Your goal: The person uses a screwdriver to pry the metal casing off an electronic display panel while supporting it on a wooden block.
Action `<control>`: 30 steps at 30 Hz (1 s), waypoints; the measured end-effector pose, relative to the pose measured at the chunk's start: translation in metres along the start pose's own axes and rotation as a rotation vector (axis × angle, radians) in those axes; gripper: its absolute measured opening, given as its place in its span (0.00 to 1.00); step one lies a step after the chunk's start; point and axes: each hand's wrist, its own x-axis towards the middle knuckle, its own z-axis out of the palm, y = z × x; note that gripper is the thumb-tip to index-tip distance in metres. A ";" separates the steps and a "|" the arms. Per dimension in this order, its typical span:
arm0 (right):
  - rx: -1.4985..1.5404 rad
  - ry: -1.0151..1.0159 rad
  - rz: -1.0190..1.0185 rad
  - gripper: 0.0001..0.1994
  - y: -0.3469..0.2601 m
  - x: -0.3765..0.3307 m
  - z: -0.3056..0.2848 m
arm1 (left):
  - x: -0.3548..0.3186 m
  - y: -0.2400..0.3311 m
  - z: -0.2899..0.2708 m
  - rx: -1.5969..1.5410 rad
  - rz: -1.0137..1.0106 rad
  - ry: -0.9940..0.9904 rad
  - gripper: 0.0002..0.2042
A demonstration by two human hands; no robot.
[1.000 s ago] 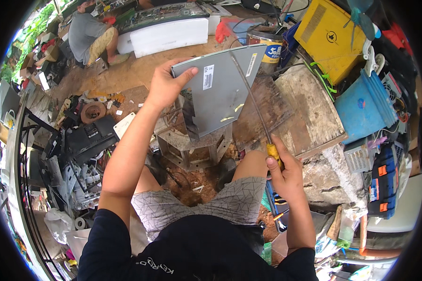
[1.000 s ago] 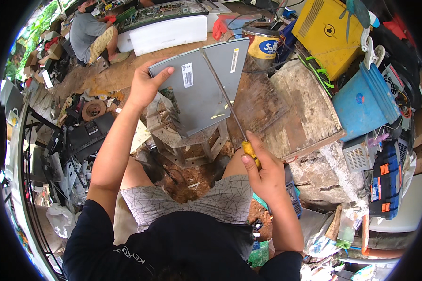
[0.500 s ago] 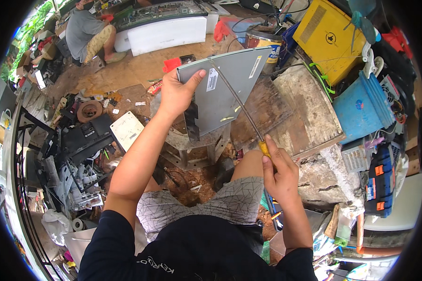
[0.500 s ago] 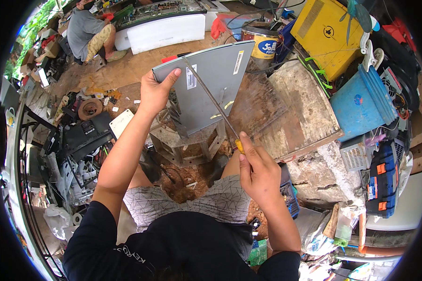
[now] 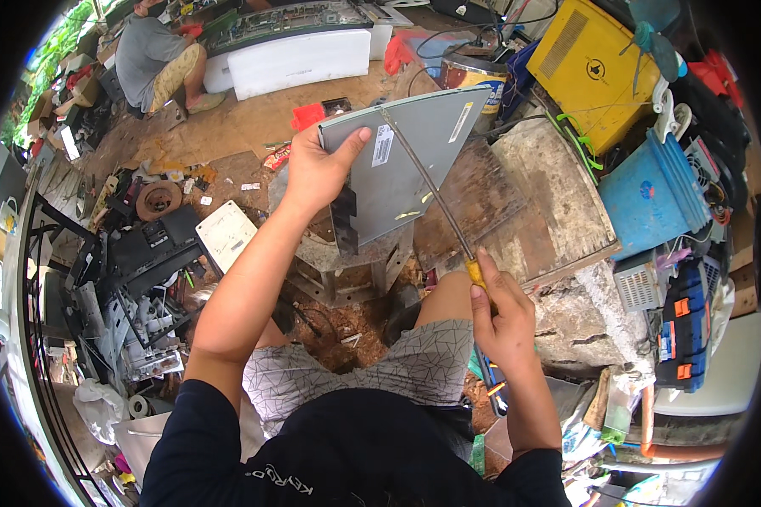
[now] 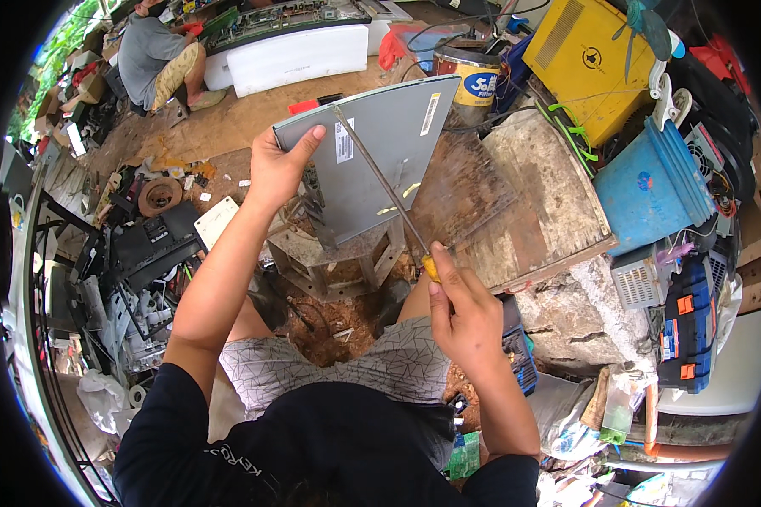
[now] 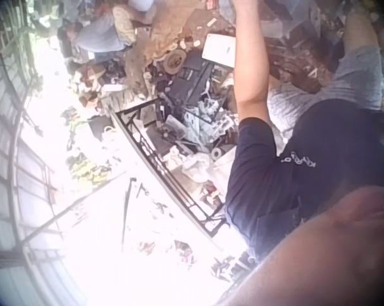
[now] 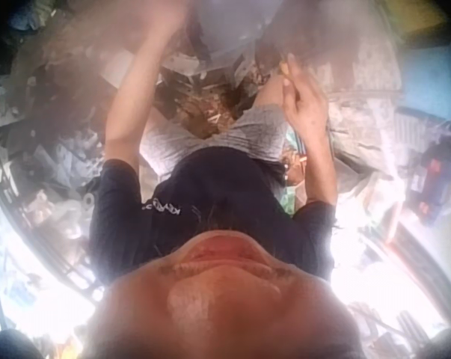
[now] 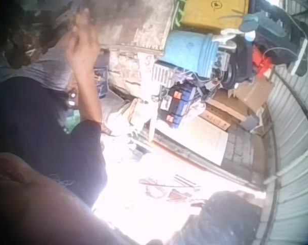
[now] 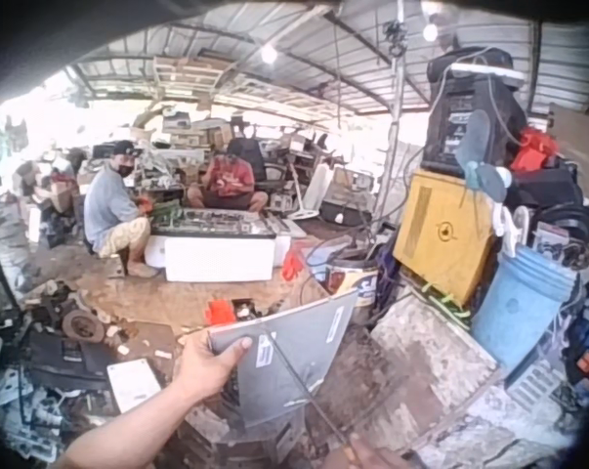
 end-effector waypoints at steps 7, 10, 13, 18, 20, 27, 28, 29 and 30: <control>-0.009 0.007 -0.019 0.23 0.003 -0.005 0.003 | 0.003 0.008 -0.001 0.051 -0.010 -0.006 0.13; 0.013 -0.012 0.038 0.23 0.000 -0.003 0.002 | 0.003 0.008 0.000 0.048 -0.025 -0.004 0.13; 0.016 0.008 0.002 0.23 0.001 -0.004 0.004 | 0.002 0.008 -0.001 0.021 -0.006 -0.020 0.13; -0.006 0.014 -0.019 0.23 0.002 -0.003 0.005 | 0.003 0.006 -0.001 0.063 -0.041 -0.019 0.13; -0.032 -0.018 0.005 0.24 -0.002 -0.003 0.001 | 0.004 0.003 -0.003 0.073 -0.034 -0.036 0.13; -0.149 -0.089 0.003 0.26 -0.018 -0.005 -0.002 | 0.008 0.006 -0.007 0.023 -0.026 -0.091 0.11; -0.105 -0.067 -0.012 0.27 -0.017 -0.006 0.003 | 0.008 0.008 -0.006 0.013 -0.024 -0.106 0.11; 0.013 0.004 -0.092 0.27 -0.014 -0.004 0.006 | 0.009 0.009 -0.004 0.013 -0.036 -0.117 0.11; 0.031 -0.039 -0.053 0.27 -0.015 -0.003 0.004 | 0.010 0.010 -0.005 0.018 -0.049 -0.123 0.11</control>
